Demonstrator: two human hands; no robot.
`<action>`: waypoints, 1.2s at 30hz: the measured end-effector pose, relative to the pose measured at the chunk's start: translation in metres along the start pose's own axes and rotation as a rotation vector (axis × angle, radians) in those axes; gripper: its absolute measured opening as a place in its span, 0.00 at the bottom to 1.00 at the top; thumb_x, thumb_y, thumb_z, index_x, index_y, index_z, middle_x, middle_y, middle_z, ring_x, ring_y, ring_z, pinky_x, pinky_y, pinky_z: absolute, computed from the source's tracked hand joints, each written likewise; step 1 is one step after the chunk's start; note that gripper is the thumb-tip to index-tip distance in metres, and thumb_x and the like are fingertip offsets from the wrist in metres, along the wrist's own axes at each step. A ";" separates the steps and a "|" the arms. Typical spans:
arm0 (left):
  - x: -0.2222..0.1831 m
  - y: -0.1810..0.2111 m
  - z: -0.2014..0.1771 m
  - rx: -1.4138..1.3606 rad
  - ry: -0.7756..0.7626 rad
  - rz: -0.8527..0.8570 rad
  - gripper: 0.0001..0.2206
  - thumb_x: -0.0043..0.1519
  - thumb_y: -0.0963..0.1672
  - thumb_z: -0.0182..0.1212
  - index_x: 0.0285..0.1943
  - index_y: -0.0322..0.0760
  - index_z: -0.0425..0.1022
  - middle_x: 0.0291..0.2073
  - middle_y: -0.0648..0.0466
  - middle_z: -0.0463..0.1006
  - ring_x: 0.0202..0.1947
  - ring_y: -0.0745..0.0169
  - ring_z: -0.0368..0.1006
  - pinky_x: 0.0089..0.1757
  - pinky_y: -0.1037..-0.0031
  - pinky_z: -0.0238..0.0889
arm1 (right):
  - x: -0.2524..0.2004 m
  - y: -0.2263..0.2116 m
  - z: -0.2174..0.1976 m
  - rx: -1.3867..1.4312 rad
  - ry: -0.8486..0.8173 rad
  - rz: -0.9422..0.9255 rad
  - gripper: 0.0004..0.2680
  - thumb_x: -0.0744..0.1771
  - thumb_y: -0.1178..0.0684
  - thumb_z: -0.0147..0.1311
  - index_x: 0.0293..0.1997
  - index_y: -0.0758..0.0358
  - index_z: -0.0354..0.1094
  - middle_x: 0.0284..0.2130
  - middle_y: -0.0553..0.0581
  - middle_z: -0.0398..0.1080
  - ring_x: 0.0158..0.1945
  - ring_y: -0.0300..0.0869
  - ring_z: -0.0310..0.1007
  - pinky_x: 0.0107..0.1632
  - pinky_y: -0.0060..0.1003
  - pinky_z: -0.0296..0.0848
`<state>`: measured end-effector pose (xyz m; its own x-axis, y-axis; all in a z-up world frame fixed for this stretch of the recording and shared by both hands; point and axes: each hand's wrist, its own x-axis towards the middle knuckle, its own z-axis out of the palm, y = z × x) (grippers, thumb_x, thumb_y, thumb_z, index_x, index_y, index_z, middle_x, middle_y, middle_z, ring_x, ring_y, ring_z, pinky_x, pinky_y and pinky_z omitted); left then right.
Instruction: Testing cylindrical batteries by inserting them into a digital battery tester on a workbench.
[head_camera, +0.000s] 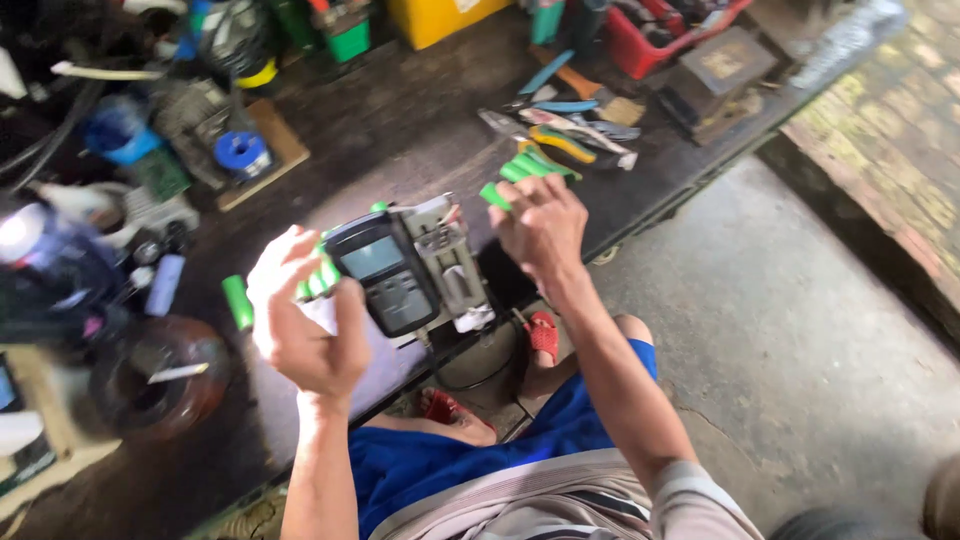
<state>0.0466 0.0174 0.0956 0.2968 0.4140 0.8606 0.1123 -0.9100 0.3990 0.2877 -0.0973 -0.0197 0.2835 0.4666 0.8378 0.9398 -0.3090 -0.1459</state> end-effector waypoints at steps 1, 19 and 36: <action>0.002 -0.005 -0.009 0.024 0.005 -0.004 0.13 0.53 0.36 0.64 0.47 0.25 0.77 0.44 0.38 0.80 0.46 0.36 0.76 0.54 0.51 0.64 | 0.001 0.001 0.001 0.024 -0.001 -0.007 0.05 0.63 0.48 0.64 0.38 0.52 0.79 0.28 0.52 0.72 0.35 0.49 0.73 0.37 0.37 0.72; -0.006 -0.119 0.047 0.244 -1.053 -0.077 0.13 0.51 0.50 0.66 0.44 0.56 0.78 0.47 0.63 0.79 0.60 0.59 0.69 0.59 0.53 0.56 | 0.002 -0.007 -0.019 0.163 0.157 -0.126 0.11 0.60 0.64 0.72 0.43 0.65 0.79 0.35 0.59 0.70 0.38 0.51 0.74 0.49 0.49 0.72; 0.010 -0.123 0.056 -0.135 -0.919 -0.131 0.08 0.54 0.50 0.60 0.39 0.52 0.76 0.39 0.53 0.76 0.46 0.47 0.76 0.48 0.51 0.69 | -0.001 -0.006 -0.018 0.290 0.210 -0.041 0.09 0.60 0.66 0.69 0.40 0.63 0.79 0.34 0.58 0.71 0.39 0.53 0.73 0.47 0.48 0.73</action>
<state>0.0889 0.1320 0.0370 0.9288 0.2814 0.2413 0.1045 -0.8233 0.5580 0.2785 -0.1108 -0.0101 0.2276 0.2839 0.9315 0.9731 -0.0320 -0.2281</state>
